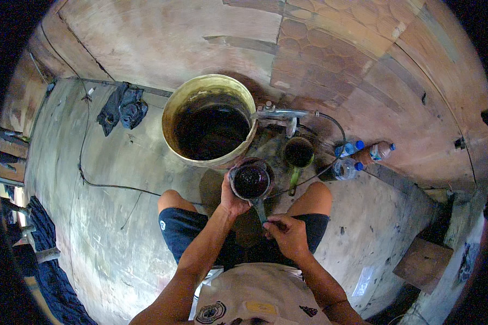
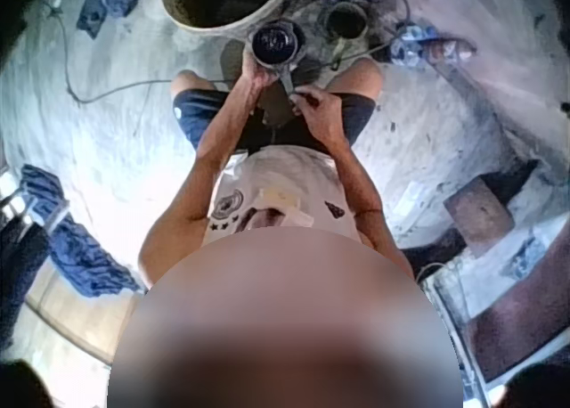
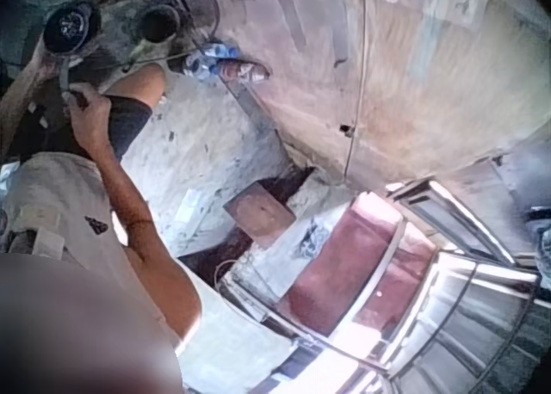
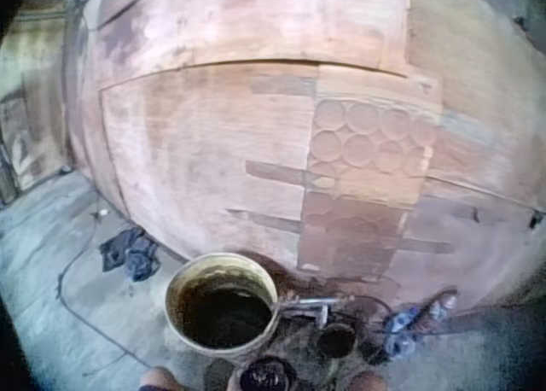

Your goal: The person repeatedly picks up denim jeans from a pile, hangs them on a vertical pipe, and sprays them with a handheld spray gun. After spraying, the jeans are removed and placed back on the pile. The person also refills the spray gun from a bucket of dark liquid.

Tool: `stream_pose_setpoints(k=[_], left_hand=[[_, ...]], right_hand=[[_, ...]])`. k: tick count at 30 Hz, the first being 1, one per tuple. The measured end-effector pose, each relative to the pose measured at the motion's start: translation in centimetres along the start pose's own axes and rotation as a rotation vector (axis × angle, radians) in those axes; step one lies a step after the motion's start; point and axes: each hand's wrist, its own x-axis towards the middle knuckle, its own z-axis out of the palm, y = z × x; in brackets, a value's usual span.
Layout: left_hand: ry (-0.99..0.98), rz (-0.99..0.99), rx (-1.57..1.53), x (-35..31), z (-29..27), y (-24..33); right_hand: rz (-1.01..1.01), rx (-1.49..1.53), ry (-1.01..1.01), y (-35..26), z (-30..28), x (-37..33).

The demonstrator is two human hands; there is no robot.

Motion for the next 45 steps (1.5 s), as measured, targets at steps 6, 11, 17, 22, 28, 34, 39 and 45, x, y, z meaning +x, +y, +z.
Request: stream_pose_setpoints(k=[6, 11, 17, 22, 28, 34, 39, 45], left_hand=[[0.047, -0.034, -0.004, -0.3, 0.5, 0.1], [0.109, -0.047, -0.035, -0.4, 0.7, -0.2], [0.002, -0.095, 0.015, -1.5, 0.5, -0.5], [0.177, -0.021, -0.162, -2.8, 0.7, -1.1], [0.129, -0.017, -0.198, -4.6, 0.5, -1.1], [0.104, 0.013, -0.227, -6.0, 0.7, -0.7], [0.05, -0.015, -0.251, -7.2, 1.4, -0.7], [0.027, 0.007, -0.244, -8.3, 1.6, -0.5]], right_hand=[[0.125, 0.378, 0.051, -0.1, -5.3, 1.5], [0.218, 0.266, 0.163, 4.5, -10.2, 6.6], [0.3, 0.424, 0.254, 15.6, -9.0, 17.3], [0.54, 0.864, 0.361, 21.9, -8.2, 23.7], [-0.102, -0.263, 0.413, 12.4, -8.7, 21.1], [-1.019, -0.672, 0.609, -6.3, -10.1, 18.4], [-0.664, -1.157, -0.059, -10.9, -9.7, 24.9], [-0.644, -1.105, -0.332, -10.1, -8.9, 29.5]])
